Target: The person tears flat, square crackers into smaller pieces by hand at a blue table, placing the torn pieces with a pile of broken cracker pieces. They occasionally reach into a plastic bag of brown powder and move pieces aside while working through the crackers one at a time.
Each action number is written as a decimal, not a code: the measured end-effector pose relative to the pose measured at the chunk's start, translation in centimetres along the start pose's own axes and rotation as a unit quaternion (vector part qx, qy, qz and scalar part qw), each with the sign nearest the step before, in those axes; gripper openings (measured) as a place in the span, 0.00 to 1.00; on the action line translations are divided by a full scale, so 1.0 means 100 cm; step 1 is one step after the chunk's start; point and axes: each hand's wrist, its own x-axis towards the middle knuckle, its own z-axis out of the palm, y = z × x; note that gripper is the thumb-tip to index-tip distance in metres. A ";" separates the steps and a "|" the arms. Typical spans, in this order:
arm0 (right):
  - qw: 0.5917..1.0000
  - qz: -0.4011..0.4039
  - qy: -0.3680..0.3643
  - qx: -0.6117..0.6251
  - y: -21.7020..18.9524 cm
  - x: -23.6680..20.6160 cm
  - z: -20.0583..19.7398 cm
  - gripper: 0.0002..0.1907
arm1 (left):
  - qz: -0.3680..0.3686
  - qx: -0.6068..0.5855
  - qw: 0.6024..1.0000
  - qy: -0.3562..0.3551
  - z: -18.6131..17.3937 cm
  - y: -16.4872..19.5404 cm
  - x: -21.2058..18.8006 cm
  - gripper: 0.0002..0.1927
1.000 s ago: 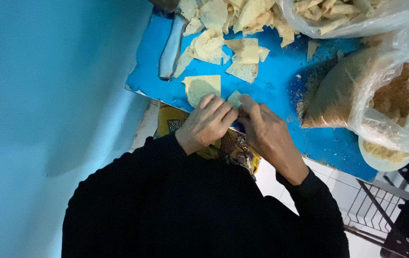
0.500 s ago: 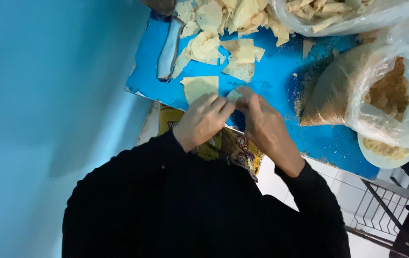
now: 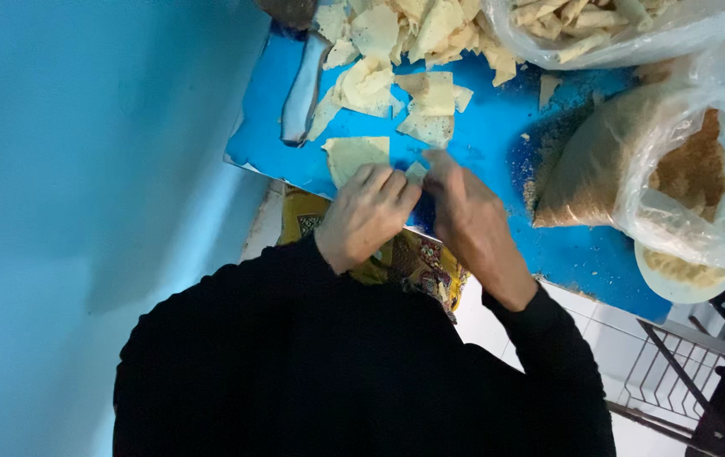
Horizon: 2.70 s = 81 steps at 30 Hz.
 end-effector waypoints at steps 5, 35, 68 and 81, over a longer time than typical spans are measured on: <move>0.984 -0.068 0.058 -0.152 -0.010 -0.015 0.017 0.31 | -0.018 0.121 0.993 -0.001 -0.004 0.007 -0.006 0.23; 0.980 -0.012 0.106 0.166 -0.053 0.021 0.030 0.39 | -0.252 -0.391 0.880 0.093 -0.039 -0.035 -0.006 0.06; 0.988 0.064 0.130 0.046 -0.014 -0.052 -0.007 0.21 | 0.024 -0.172 0.978 0.113 -0.005 -0.014 -0.012 0.15; 0.888 0.328 0.106 -0.305 0.127 -0.218 -0.116 0.29 | 0.097 -0.154 0.981 0.062 0.010 -0.011 -0.019 0.15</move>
